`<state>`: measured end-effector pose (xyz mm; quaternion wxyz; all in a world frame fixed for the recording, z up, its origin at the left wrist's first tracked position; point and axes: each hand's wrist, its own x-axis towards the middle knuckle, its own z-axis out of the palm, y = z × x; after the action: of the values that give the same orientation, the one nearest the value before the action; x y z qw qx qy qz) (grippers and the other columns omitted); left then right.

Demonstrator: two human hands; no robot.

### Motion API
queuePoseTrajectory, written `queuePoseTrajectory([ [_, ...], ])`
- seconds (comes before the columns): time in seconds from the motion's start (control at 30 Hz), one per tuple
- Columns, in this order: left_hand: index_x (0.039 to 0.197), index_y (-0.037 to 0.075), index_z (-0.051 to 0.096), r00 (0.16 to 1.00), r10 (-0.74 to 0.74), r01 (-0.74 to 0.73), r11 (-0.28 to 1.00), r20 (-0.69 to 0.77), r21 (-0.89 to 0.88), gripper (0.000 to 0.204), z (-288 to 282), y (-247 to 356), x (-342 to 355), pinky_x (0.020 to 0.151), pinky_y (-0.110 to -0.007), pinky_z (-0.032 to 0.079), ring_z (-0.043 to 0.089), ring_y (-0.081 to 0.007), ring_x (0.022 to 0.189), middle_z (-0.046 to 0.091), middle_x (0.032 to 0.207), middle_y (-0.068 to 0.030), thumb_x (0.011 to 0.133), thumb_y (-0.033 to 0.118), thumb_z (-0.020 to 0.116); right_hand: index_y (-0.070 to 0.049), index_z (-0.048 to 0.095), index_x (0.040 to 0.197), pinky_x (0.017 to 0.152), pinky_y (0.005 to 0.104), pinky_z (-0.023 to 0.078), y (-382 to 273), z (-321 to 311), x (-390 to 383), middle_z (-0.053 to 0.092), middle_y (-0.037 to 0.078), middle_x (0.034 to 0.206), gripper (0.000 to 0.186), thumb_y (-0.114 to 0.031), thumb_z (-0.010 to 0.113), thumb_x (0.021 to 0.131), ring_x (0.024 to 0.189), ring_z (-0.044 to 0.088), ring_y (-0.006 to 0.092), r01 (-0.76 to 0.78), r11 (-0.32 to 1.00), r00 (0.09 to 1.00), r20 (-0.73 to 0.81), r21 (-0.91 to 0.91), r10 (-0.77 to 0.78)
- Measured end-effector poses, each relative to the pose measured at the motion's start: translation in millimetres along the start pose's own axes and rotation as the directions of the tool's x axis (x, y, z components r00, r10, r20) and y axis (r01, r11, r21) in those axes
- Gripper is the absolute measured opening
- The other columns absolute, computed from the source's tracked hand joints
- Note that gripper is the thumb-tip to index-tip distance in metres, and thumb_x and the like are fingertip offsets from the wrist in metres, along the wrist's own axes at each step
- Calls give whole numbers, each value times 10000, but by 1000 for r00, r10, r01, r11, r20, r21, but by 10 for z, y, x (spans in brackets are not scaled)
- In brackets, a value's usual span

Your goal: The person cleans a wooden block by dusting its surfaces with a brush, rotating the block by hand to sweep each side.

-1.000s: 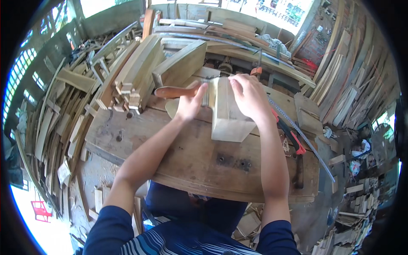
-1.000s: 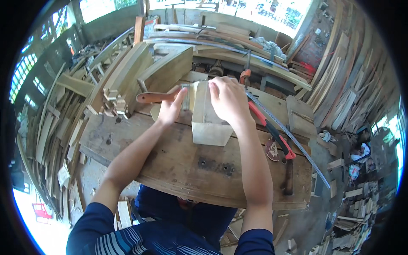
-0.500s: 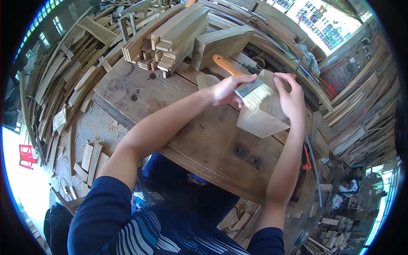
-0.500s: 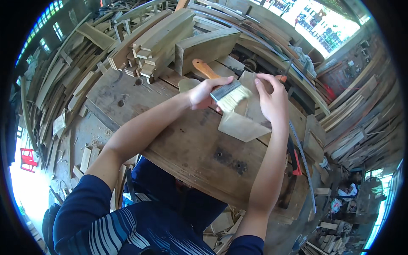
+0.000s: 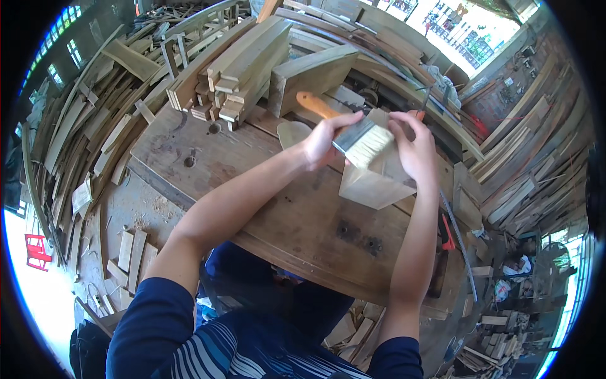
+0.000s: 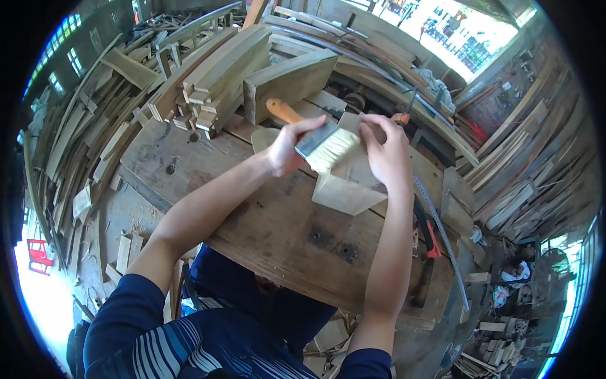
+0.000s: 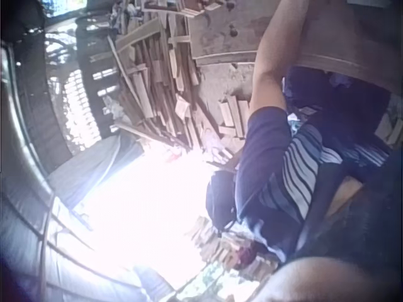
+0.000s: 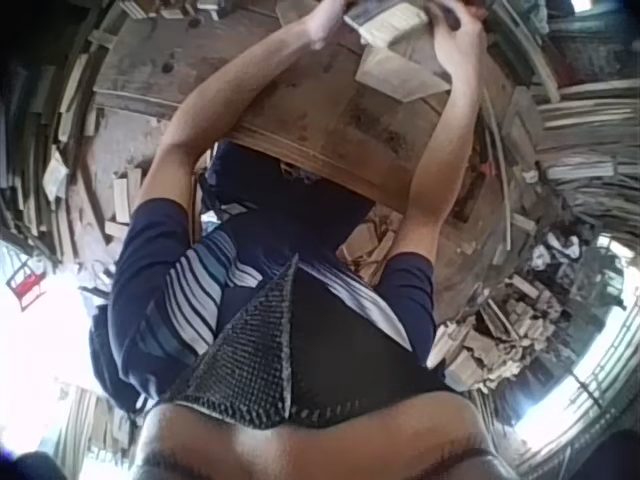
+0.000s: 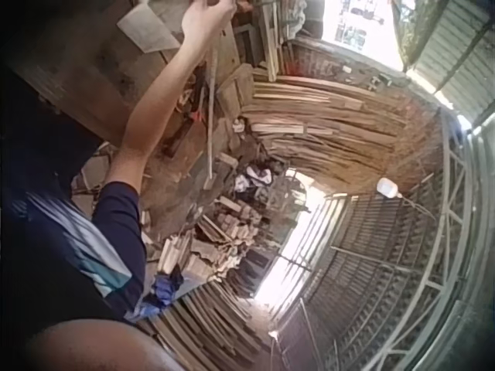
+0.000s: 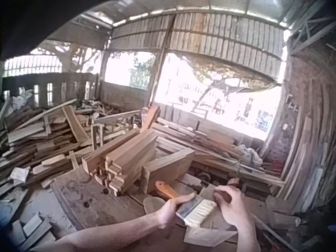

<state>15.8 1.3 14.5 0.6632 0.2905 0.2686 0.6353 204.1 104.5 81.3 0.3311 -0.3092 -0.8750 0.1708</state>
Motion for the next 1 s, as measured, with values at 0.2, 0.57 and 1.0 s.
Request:
queuePoseTrajectory([
  [0.2, 1102, 44, 621, 887, 439, -53, 407, -144, 912, 422, -371, -193, 174, 698, -435, 560, 703, -301, 772, 704, 897, -142, 1050, 457, 551, -75, 737, 1185, 1034, 414, 496, -39, -4, 15, 750, 164, 1179, 279, -250, 710, 969, 1167, 673, 351, -40, 999, 999, -26, 20, 40],
  [0.57, 1113, 82, 681, 998, 0, 12, 984, -69, 175, 408, -42, -5, -3, 482, -278, 475, 646, -119, 680, 694, 876, -20, 1056, 462, 543, -37, 733, 1134, 1028, 415, 488, 84, -3, -22, 741, 156, 1147, 264, -221, 731, 945, 1142, 664, 359, 36, 996, 999, -2, 79, -36],
  [1.0, 1035, 53, 636, 947, 294, -233, 905, -127, 357, 304, 37, -106, -54, 525, -262, 474, 604, -101, 639, 608, 768, -7, 1059, 329, 510, -64, 732, 1138, 1016, 435, 500, 26, -46, -39, 728, 151, 1160, 280, -278, 713, 957, 1168, 650, 351, 8, 1000, 999, -37, 12, -7],
])
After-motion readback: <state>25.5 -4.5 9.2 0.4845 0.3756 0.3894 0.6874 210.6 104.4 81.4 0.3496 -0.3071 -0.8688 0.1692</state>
